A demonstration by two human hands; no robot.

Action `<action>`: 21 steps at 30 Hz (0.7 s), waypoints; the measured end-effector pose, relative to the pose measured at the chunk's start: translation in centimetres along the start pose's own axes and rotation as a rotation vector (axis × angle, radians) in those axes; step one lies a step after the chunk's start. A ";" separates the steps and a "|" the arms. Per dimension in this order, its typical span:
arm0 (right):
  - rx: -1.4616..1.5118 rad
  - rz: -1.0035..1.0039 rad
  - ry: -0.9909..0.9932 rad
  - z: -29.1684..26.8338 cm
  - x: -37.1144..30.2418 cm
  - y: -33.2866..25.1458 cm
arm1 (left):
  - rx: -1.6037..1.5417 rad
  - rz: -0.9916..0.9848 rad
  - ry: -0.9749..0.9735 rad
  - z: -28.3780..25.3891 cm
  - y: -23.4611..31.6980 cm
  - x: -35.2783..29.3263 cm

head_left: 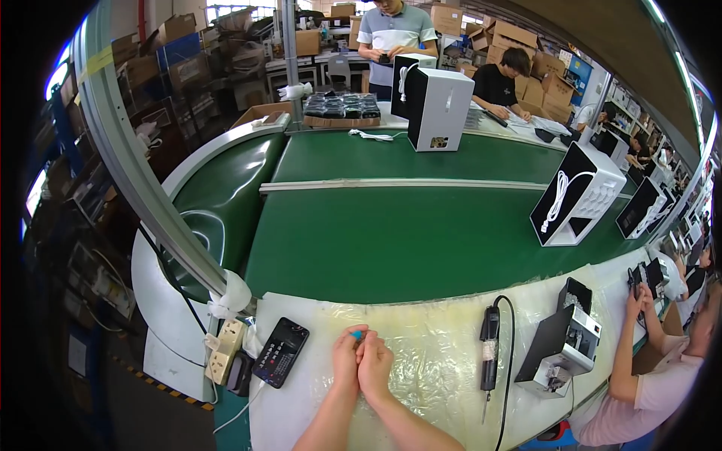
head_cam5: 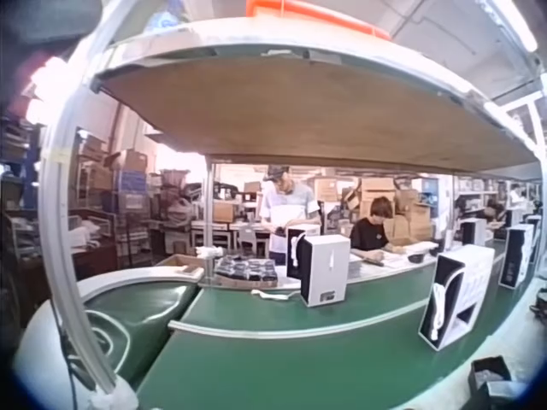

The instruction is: Assembling the housing and components of an electronic device using an electric screwdriver on a production line.

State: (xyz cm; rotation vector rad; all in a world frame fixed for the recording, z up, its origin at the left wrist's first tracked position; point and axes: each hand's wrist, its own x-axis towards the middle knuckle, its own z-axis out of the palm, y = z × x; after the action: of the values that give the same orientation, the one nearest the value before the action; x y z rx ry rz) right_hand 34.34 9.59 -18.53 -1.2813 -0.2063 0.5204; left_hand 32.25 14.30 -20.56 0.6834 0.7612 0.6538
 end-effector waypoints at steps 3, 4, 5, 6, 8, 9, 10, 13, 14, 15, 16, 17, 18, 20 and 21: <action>0.003 -0.007 -0.011 -0.3 0.0 0.6 | 0.010 -0.002 0.006 0.1 0.2 -0.3; 0.001 -0.010 -0.009 -0.4 0.0 0.7 | 0.009 -0.003 0.002 0.2 0.3 -0.4; -0.001 -0.001 -0.007 -0.4 -0.1 0.7 | 0.003 -0.005 0.007 0.2 0.4 -0.5; -0.002 0.008 -0.004 -0.4 -0.1 0.6 | -0.003 -0.007 0.012 0.3 0.4 -0.6; -0.010 0.008 -0.001 -0.3 -0.3 0.2 | -0.005 -0.009 0.009 0.3 0.5 -0.7; -0.019 0.010 0.001 -0.3 -0.3 0.1 | -0.006 -0.012 0.008 0.3 0.5 -0.6; -0.016 0.010 0.007 -0.2 -0.2 0.1 | -0.002 -0.016 0.005 0.2 0.5 -0.5; -0.005 0.018 0.009 -0.1 -0.1 0.0 | 0.014 -0.006 0.010 0.0 0.2 -0.3; 0.001 0.011 0.007 0.0 -0.1 0.0 | 0.024 -0.002 0.010 -0.1 0.1 -0.2; 0.007 0.004 0.004 0.0 -0.1 0.0 | 0.033 0.002 0.010 -0.2 0.1 -0.1; 0.007 0.007 0.001 0.1 -0.1 0.0 | 0.034 0.004 0.013 -0.3 0.1 0.0; 0.001 0.017 0.002 0.0 -0.1 -0.1 | 0.031 0.011 0.006 -0.2 0.0 0.0; -0.005 0.028 0.002 0.0 -0.1 -0.1 | 0.028 0.019 0.000 -0.2 0.0 0.0; -0.005 0.019 -0.004 -0.2 0.0 0.2 | 0.030 0.018 -0.001 -0.1 0.1 -0.1; -0.004 0.009 -0.005 -0.3 0.1 0.3 | 0.035 0.015 -0.006 0.1 0.2 -0.2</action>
State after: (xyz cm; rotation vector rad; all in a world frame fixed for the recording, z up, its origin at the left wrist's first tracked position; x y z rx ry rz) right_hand 34.48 9.42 -18.87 -1.2858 -0.2063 0.5312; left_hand 32.13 14.24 -20.30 0.7233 0.7638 0.6527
